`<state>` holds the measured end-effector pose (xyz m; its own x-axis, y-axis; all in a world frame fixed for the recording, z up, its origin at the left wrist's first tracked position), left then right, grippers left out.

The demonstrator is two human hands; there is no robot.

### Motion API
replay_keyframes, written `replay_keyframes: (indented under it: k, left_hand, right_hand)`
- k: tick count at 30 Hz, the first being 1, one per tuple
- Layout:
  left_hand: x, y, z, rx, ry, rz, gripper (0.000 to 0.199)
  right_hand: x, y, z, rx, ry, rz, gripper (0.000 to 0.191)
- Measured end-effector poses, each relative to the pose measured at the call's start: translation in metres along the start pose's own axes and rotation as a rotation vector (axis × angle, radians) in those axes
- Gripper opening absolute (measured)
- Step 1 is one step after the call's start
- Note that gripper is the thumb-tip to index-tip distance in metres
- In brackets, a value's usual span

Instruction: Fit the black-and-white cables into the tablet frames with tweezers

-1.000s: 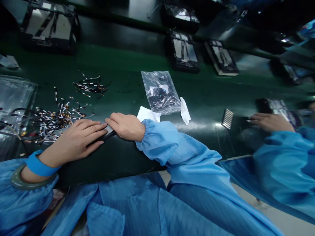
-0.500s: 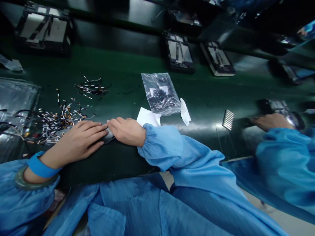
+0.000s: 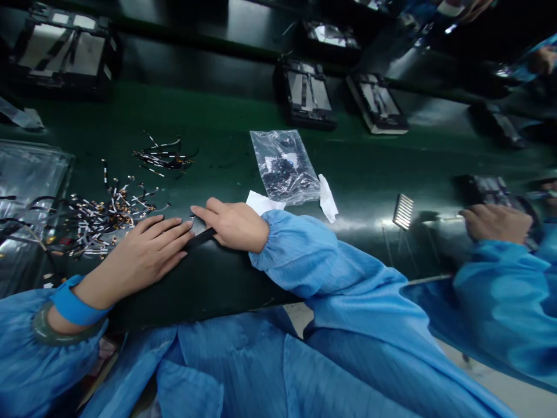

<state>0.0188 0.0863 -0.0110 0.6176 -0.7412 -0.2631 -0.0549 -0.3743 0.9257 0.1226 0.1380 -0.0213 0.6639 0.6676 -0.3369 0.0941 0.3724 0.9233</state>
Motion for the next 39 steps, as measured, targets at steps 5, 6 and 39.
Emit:
replay_keyframes:
  k: [5, 6, 39]
  left_hand:
    - [0.000, -0.001, 0.000, 0.002, 0.005, 0.006, 0.028]
    - [0.000, 0.000, 0.000, 0.005, 0.005, 0.007, 0.028]
    - [-0.077, 0.017, 0.033, 0.086, 0.624, 0.080, 0.021]
  right_hand:
    - [-0.004, -0.012, 0.000, -0.027, 0.056, 0.027, 0.047]
    - [-0.005, -0.013, 0.000, -0.024, 0.064, 0.025, 0.047]
    - [0.091, 0.046, -0.035, 0.391, -0.279, -0.288, 0.018]
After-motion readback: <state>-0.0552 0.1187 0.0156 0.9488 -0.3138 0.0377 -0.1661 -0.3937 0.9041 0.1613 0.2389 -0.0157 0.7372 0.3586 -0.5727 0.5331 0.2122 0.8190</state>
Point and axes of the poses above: each hand's wrist, its own z-axis away from the middle knuckle, its own y-axis out of the back of the hand, x = y × z, the point moved 8 cm from there along -z, towards the middle knuckle, and after that the axes turned 15 degrees about -z, right-handed, at the moved point
